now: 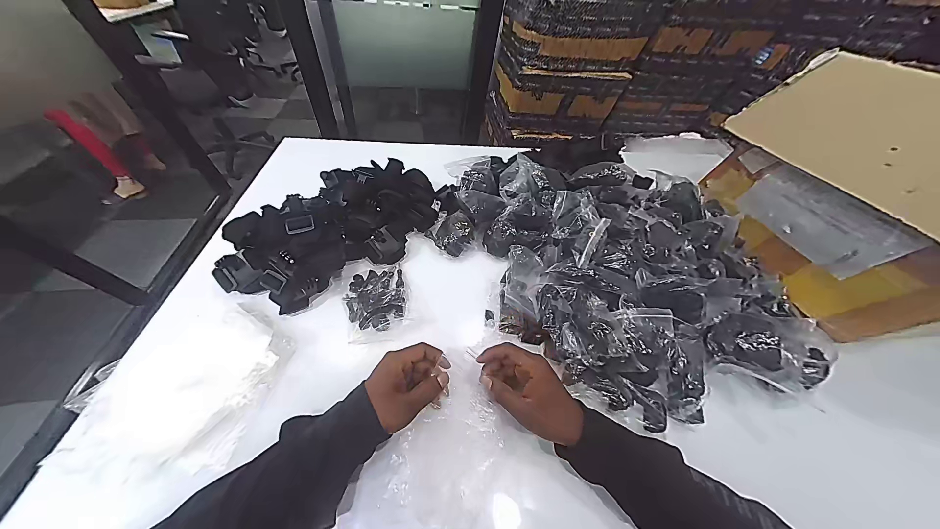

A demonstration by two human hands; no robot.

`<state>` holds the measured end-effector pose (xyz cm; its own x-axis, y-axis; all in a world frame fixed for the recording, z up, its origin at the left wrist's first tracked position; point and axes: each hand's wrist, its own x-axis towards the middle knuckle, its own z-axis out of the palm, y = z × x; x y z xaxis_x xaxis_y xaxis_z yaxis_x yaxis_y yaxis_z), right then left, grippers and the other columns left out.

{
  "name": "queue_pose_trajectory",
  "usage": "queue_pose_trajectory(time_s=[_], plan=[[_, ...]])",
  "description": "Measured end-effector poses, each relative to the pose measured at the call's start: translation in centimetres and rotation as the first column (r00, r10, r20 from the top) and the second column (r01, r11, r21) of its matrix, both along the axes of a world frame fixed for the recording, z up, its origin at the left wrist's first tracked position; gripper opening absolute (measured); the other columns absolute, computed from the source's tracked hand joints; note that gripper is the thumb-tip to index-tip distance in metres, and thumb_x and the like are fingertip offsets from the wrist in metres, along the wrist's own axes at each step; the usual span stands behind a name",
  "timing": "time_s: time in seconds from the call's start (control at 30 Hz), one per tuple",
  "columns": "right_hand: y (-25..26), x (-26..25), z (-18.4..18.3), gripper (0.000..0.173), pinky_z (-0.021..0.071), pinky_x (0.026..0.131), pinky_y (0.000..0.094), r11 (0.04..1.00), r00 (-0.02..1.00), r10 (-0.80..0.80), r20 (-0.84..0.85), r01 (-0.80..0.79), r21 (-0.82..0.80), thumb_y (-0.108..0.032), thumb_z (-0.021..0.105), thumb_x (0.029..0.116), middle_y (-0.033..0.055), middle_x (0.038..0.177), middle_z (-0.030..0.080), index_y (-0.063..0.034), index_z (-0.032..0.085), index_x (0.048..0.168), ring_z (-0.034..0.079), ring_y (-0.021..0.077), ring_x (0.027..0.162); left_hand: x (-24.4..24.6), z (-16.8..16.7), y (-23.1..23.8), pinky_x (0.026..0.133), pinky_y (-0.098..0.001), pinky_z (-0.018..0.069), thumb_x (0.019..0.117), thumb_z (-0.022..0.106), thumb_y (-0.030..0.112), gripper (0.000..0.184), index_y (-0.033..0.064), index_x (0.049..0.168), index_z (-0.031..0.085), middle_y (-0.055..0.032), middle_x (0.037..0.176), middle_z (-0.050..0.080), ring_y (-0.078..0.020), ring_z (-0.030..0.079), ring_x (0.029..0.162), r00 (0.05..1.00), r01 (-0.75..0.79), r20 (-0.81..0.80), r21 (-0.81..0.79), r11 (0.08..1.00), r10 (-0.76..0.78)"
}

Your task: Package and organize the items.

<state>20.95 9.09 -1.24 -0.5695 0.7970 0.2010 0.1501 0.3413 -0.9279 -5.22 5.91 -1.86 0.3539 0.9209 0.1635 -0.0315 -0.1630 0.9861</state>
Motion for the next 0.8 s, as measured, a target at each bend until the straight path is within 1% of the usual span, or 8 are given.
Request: queue_pose_trajectory(time_s=[0.07,0.13,0.2,0.27,0.37,0.43,0.63,0.8], plan=[[0.2,-0.4,0.2,0.027,0.0554,0.060,0.0222,0.996,0.991,-0.036,0.130,0.025,0.087,-0.009,0.061,0.0951,0.0026,0.091,0.070,-0.0034,0.065,0.121,0.063,0.0048,0.066,-0.3,-0.3,0.3,0.061,-0.0215,0.0567,0.0995,0.062,0.013,0.014,0.0002,0.102,0.068,0.0008,0.077,0.070,-0.0022,0.065,0.064,0.993,-0.045,-0.106,0.143,0.989,0.061],[0.5,-1.2,1.0,0.034,0.0550,0.060,0.0237,0.989,0.961,-0.039,0.273,-0.002,0.148,-0.018,0.062,0.0973,0.0041,0.100,0.070,-0.0062,0.061,0.129,0.061,0.0064,0.066,-1.0,-0.7,0.9,0.058,-0.0229,0.0548,0.1001,0.060,0.019,0.022,-0.0004,0.097,0.070,-0.0032,0.071,0.068,-0.0037,0.062,0.059,0.953,-0.063,-0.263,0.319,0.946,0.153],[1.1,-2.3,1.6,0.040,0.0573,0.067,0.0268,0.984,0.946,-0.030,0.322,-0.028,0.174,-0.027,0.063,0.0990,0.0064,0.104,0.070,-0.0049,0.059,0.132,0.065,0.0100,0.074,-1.6,-0.7,1.2,0.058,-0.0237,0.0554,0.1002,0.059,0.021,0.024,0.0001,0.096,0.071,-0.0044,0.072,0.069,-0.0043,0.062,0.059,0.929,-0.059,-0.320,0.373,0.926,0.188],[1.8,-3.6,1.9,0.038,0.0589,0.070,0.0291,0.985,0.944,-0.001,0.329,-0.055,0.162,-0.027,0.062,0.1000,0.0081,0.098,0.070,-0.0027,0.062,0.128,0.068,0.0123,0.077,-1.6,-0.6,1.3,0.058,-0.0233,0.0559,0.0995,0.059,0.020,0.024,-0.0003,0.096,0.071,-0.0046,0.073,0.070,-0.0040,0.063,0.060,0.931,-0.050,-0.322,0.359,0.932,0.174],[3.2,-5.4,1.1,0.022,0.0550,0.064,0.0267,0.992,0.953,0.061,0.297,-0.091,0.087,-0.021,0.059,0.1001,0.0050,0.082,0.068,-0.0040,0.068,0.111,0.063,0.0092,0.067,-1.5,-0.7,1.2,0.054,-0.0223,0.0528,0.0975,0.061,0.018,0.021,0.0002,0.095,0.070,-0.0034,0.070,0.067,-0.0033,0.059,0.056,0.937,-0.053,-0.310,0.332,0.942,0.162],[4.1,-5.9,0.5,0.019,0.0514,0.061,0.0247,0.992,0.967,0.096,0.237,-0.114,0.061,-0.020,0.059,0.1003,0.0029,0.077,0.065,-0.0042,0.069,0.104,0.059,0.0069,0.063,-1.5,-0.7,1.3,0.054,-0.0216,0.0523,0.0971,0.061,0.018,0.019,0.0009,0.094,0.070,-0.0021,0.069,0.067,-0.0025,0.059,0.056,0.939,-0.082,-0.297,0.302,0.950,0.175],[4.2,-4.5,-0.4,0.016,0.0541,0.066,0.0193,0.982,0.983,0.168,0.075,-0.173,0.070,-0.013,0.062,0.0999,0.0037,0.086,0.068,-0.0013,0.067,0.109,0.062,0.0023,0.071,-1.5,-1.0,1.3,0.052,-0.0195,0.0496,0.0979,0.062,0.020,0.020,0.0013,0.097,0.070,0.0009,0.068,0.065,-0.0002,0.056,0.054,0.944,-0.138,-0.264,0.226,0.964,0.197],[4.1,-4.7,-0.3,0.024,0.0534,0.067,0.0193,0.985,0.987,0.157,0.041,-0.160,0.065,-0.010,0.065,0.0962,0.0054,0.093,0.067,-0.0001,0.064,0.118,0.062,0.0041,0.075,-1.7,-1.4,1.5,0.057,-0.0197,0.0543,0.0903,0.061,0.008,0.018,0.0001,0.105,0.069,-0.0012,0.083,0.072,-0.0013,0.062,0.062,0.945,-0.165,-0.245,0.215,0.963,0.216]])
